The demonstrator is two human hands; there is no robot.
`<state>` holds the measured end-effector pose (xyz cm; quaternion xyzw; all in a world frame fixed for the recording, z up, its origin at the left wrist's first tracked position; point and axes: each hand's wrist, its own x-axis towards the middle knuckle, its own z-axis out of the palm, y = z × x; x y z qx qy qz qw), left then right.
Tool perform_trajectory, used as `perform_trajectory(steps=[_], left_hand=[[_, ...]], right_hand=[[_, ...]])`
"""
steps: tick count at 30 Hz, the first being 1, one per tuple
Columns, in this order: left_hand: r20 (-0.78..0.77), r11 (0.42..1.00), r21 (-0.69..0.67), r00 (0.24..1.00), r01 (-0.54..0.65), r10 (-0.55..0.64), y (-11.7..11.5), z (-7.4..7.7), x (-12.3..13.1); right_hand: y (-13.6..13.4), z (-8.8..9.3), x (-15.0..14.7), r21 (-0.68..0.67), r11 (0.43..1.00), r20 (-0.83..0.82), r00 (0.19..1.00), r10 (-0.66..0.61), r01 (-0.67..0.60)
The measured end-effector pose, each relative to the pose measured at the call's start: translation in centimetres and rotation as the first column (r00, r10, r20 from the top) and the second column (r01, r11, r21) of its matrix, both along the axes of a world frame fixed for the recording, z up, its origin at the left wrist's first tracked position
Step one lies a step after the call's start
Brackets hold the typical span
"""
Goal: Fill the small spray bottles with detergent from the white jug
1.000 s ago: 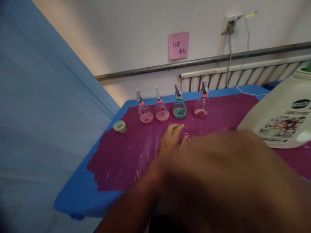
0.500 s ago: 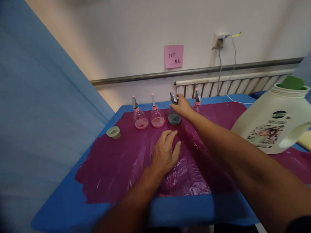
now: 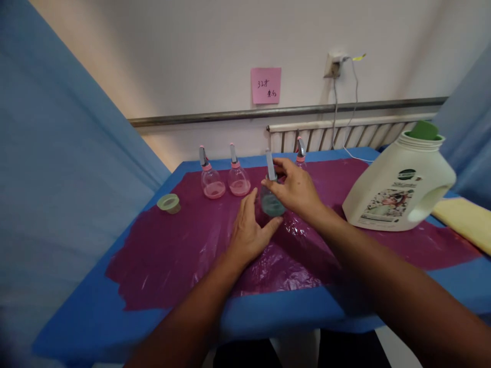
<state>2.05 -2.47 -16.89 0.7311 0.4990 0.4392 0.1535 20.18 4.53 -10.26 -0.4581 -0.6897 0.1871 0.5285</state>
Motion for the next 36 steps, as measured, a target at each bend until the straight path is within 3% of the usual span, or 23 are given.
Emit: perform_trajectory(steps=[4, 9, 15, 26, 30, 36], left_hand=[[0.051, 0.992, -0.072, 0.994, 0.1, -0.096, -0.2, 0.2, 0.4], [0.089, 0.973, -0.19, 0.989, 0.133, -0.118, -0.1, 0.5, 0.6], [0.12, 0.963, -0.222, 0.984, 0.154, -0.13, 0.1, 0.5, 0.6], [0.181, 0.958, -0.201, 0.969, 0.203, -0.167, 0.5, -0.5, 0.4], [0.188, 0.956, -0.203, 0.967, 0.21, -0.172, 0.6, -0.6, 0.3], [0.226, 0.953, -0.194, 0.956, 0.233, -0.188, 0.4, -0.2, 0.4]], right_hand=[[-3.9, -1.3, -0.1, -0.063, 0.998, -0.072, 0.997, 0.016, -0.021], [-6.0, -2.3, 0.0, -0.081, 0.996, -0.065, 0.997, -0.029, 0.023], [-6.3, -2.7, 0.5, -0.048, 0.997, -0.1, 0.993, -0.06, 0.055], [-6.8, -3.1, 0.7, -0.045, 0.999, -0.088, 0.996, 0.013, -0.017], [-6.6, -3.8, 0.9, -0.104, 0.99, -0.123, 0.989, 0.087, -0.1], [-6.2, -3.9, 1.0, -0.121, 0.991, -0.168, 0.983, -0.075, 0.055]])
